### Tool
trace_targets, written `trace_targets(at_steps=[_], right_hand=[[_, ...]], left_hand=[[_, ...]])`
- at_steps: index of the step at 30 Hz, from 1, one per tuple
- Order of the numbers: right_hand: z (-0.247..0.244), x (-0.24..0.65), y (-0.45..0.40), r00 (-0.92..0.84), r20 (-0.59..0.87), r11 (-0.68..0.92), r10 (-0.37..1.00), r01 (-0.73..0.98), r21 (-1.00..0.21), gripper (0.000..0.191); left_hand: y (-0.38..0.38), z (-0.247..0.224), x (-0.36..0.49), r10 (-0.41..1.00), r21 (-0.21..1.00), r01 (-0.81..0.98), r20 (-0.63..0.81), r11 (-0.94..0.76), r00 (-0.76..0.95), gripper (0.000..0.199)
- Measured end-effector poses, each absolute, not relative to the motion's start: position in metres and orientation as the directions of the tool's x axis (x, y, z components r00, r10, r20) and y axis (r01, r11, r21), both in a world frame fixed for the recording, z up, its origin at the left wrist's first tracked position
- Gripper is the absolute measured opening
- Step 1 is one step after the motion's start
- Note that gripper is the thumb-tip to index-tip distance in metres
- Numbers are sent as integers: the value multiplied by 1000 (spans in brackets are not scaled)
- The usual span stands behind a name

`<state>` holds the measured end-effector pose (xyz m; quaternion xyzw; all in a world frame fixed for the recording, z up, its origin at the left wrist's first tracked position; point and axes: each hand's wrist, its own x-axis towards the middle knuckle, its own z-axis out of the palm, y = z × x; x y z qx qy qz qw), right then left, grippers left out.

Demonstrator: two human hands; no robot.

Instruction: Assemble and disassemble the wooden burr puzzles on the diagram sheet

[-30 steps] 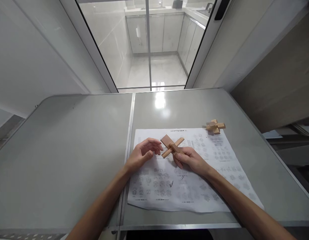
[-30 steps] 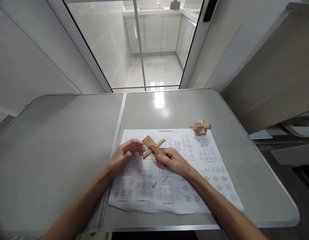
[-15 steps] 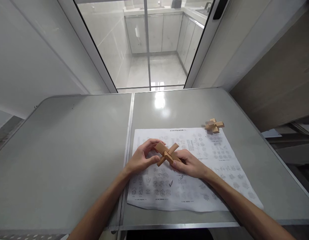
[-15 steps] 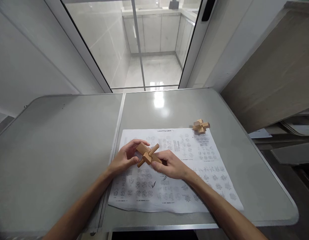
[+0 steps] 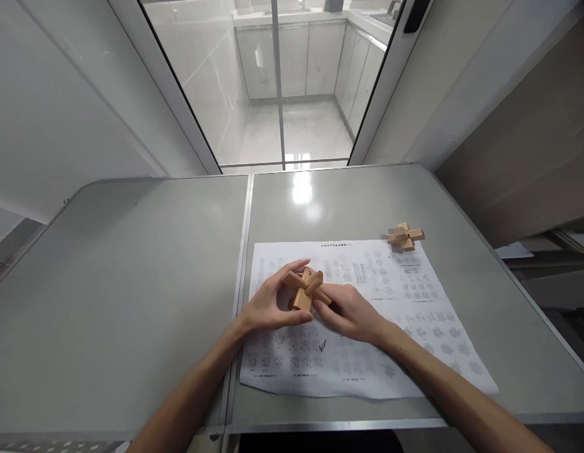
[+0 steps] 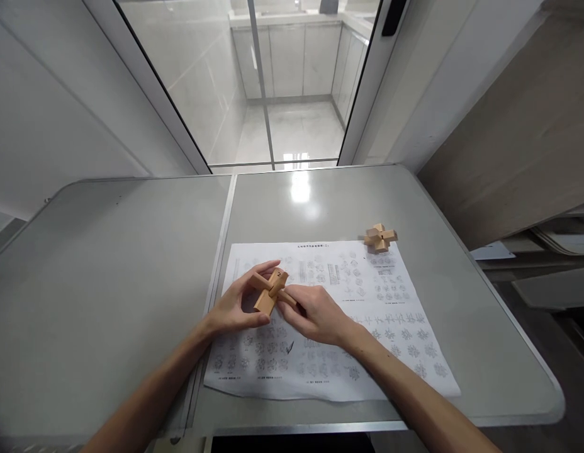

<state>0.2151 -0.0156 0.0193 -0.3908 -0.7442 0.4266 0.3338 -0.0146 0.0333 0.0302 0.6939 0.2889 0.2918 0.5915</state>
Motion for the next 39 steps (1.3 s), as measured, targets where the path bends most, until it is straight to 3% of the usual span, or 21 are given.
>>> trace_targets(at_steps=[8,13,20,24,29,36,39], right_hand=[[18,216,-16,-464,154,328,872,320,-889,30],[17,216,-15,-432,152,315,889,336,-888,30],[13,215,-11,-414,249,421,875,401,-813,22],[17,216,-12,-408,206,362,889,351,-864,11],[22,220,-10,-301,188,262,935,228,-938,35],[17,224,-7,-377,174,291,910,280,-915,13],[17,223,-8,-366,185,300,912,288,-909,14]], left_hand=[[32,20,-16,750,997,-77,55,-5,659,104],[30,23,-15,785,997,-66,64,-29,616,105],[28,26,-12,824,987,16,123,-158,553,114],[26,27,-11,832,970,82,150,-228,533,105],[23,28,-8,854,935,147,219,-322,472,100],[24,28,-8,846,934,139,227,-330,482,85],[27,29,-8,831,933,97,259,-348,492,62]])
